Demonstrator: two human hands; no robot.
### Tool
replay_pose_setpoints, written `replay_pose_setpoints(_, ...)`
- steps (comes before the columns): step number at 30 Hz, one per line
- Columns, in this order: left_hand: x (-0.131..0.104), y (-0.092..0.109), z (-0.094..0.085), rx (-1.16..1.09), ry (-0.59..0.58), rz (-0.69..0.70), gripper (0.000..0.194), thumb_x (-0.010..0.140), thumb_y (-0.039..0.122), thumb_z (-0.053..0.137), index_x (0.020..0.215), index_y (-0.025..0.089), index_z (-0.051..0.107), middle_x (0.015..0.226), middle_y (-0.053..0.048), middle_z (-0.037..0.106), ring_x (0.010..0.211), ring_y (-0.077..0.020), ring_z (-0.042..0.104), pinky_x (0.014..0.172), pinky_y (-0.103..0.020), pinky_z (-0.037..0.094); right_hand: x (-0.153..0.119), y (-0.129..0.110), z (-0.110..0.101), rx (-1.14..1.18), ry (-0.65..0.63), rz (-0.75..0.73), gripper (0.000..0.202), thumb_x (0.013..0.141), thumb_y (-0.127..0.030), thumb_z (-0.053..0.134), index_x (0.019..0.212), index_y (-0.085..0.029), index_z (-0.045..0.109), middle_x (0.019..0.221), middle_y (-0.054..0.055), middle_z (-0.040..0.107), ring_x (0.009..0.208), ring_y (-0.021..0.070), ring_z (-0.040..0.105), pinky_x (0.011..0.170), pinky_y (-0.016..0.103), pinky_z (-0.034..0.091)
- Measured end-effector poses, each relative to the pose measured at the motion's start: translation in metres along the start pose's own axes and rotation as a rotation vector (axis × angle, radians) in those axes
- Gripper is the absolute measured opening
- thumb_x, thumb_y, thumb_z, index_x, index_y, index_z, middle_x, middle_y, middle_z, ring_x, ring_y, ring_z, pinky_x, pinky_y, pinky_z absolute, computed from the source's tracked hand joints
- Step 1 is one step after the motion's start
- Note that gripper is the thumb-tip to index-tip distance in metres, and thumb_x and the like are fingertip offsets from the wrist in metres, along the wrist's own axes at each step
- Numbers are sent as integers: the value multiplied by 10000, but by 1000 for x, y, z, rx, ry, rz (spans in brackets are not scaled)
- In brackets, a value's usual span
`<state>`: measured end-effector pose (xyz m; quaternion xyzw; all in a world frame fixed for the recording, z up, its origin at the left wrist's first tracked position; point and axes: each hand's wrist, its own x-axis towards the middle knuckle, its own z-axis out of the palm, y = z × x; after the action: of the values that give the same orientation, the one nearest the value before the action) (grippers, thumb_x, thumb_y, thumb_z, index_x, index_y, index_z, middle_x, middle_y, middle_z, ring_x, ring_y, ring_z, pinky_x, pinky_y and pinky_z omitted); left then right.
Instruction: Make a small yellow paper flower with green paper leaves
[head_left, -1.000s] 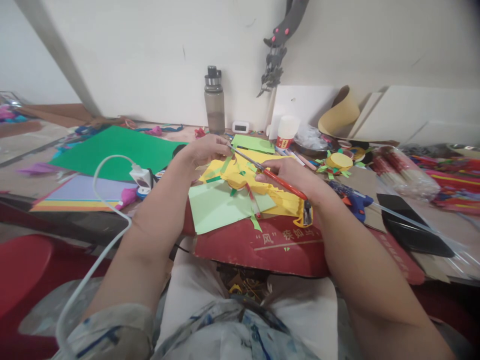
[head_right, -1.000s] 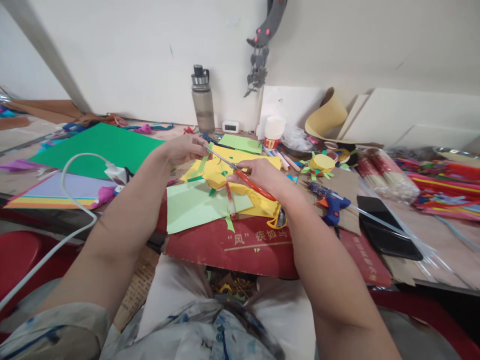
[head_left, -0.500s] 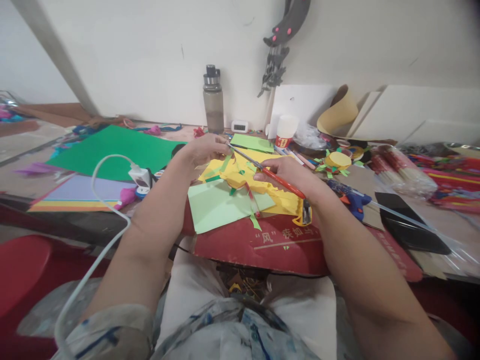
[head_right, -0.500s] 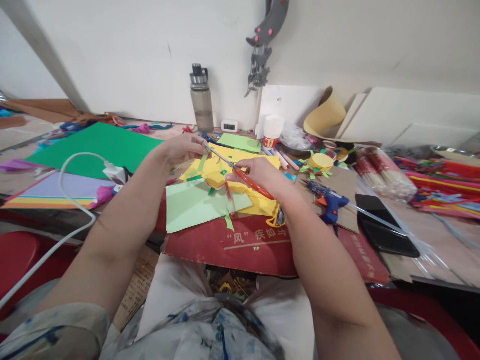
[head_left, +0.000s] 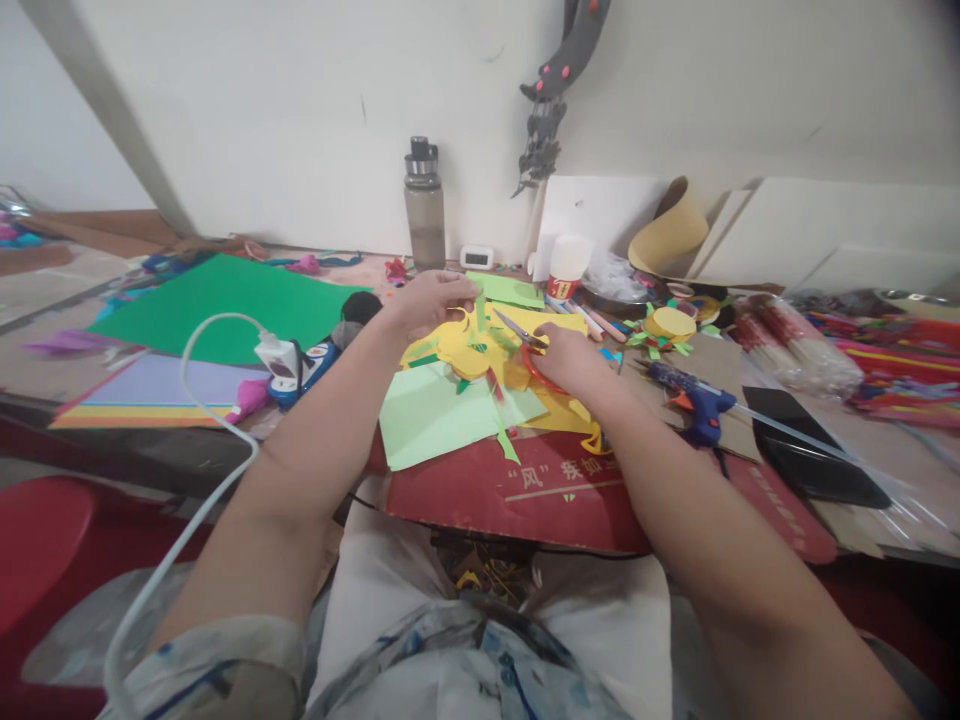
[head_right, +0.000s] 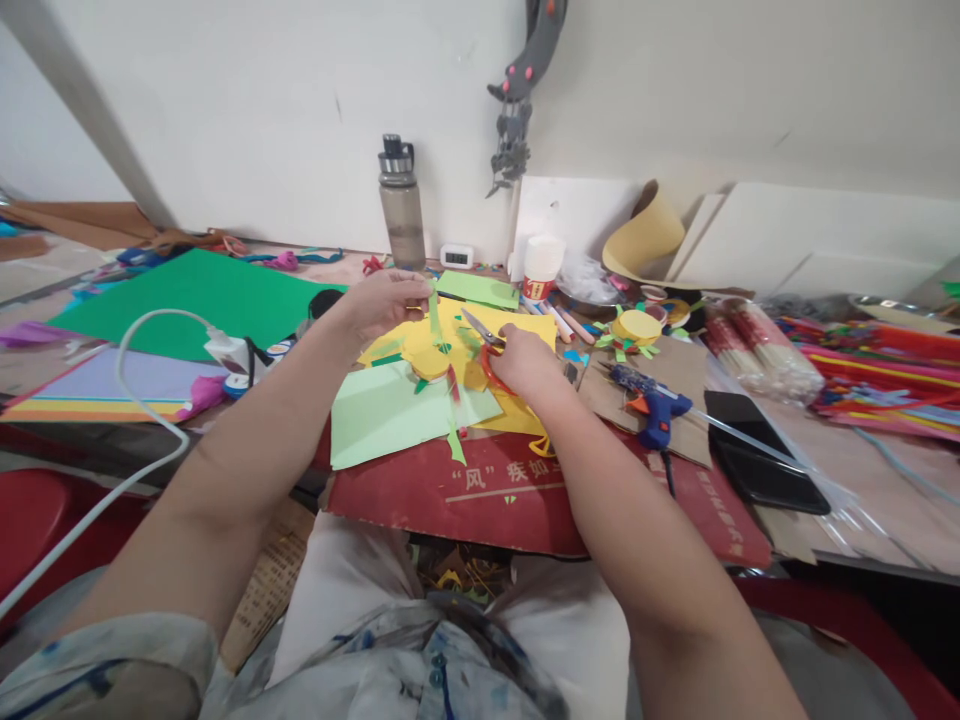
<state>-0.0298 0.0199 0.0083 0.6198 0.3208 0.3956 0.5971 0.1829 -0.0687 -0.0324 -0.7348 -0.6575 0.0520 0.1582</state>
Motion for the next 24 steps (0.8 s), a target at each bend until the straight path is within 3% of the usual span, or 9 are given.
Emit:
replay_pose_setpoints(3,4,-7,6,-51,21,1,243,716,232,844,677,129,628,618,6,604,566,-54,548,542,-182,438,-2,-3,-1,-70,-73,-34,427,895,-262,629,1303,-140,649,1144,201,726,1046,313,680,812,355,479)
replay_pose_setpoints(5,6,-10,9,-70,32,10,249,720,225,839,677,135,611,627,1,623,552,-47,539,521,-171,418,-2,-3,-4,-117,-104,-69,347,904,-274,625,1206,-123,706,1110,219,725,1062,338,667,853,393,478)
replay_pose_setpoints(7,7,-12,11,-78,44,21,258,725,218,830,670,141,590,631,-2,634,542,-42,535,512,-166,406,-1,-3,-7,-106,-28,-111,286,921,-315,615,1067,-116,759,1091,234,718,1097,365,643,934,453,458)
replay_pose_setpoints(9,6,-12,15,-82,52,42,265,728,212,823,664,144,574,609,4,623,534,-43,534,504,-163,394,0,-4,-9,52,115,-178,289,939,-351,594,1003,-131,770,1096,213,720,1107,349,634,980,474,441)
replay_pose_setpoints(11,2,-10,21,-82,48,70,267,725,205,823,666,145,569,582,14,604,524,-43,530,499,-161,383,0,-6,-9,357,202,-243,299,954,-379,565,1035,-160,752,1080,154,735,1038,285,657,933,429,471)
replay_pose_setpoints(15,-5,-9,37,-76,55,100,295,707,183,836,669,151,545,554,44,570,504,-37,514,526,-164,401,-3,-17,-1,857,197,-255,295,869,-437,653,1013,-183,699,888,51,727,783,184,641,739,330,487)
replay_pose_setpoints(19,-6,-16,47,-51,19,106,290,667,159,853,717,150,568,595,53,577,525,-38,528,552,-174,416,-5,-24,7,995,214,-201,239,803,-412,695,748,-196,608,683,-11,614,617,126,507,621,285,413)
replay_pose_setpoints(24,-5,-14,39,72,-1,119,238,739,266,824,791,154,620,674,23,624,585,-62,570,585,-198,424,-1,-20,8,1045,161,-169,241,780,-403,691,708,-209,568,624,-35,532,584,116,444,586,277,366)
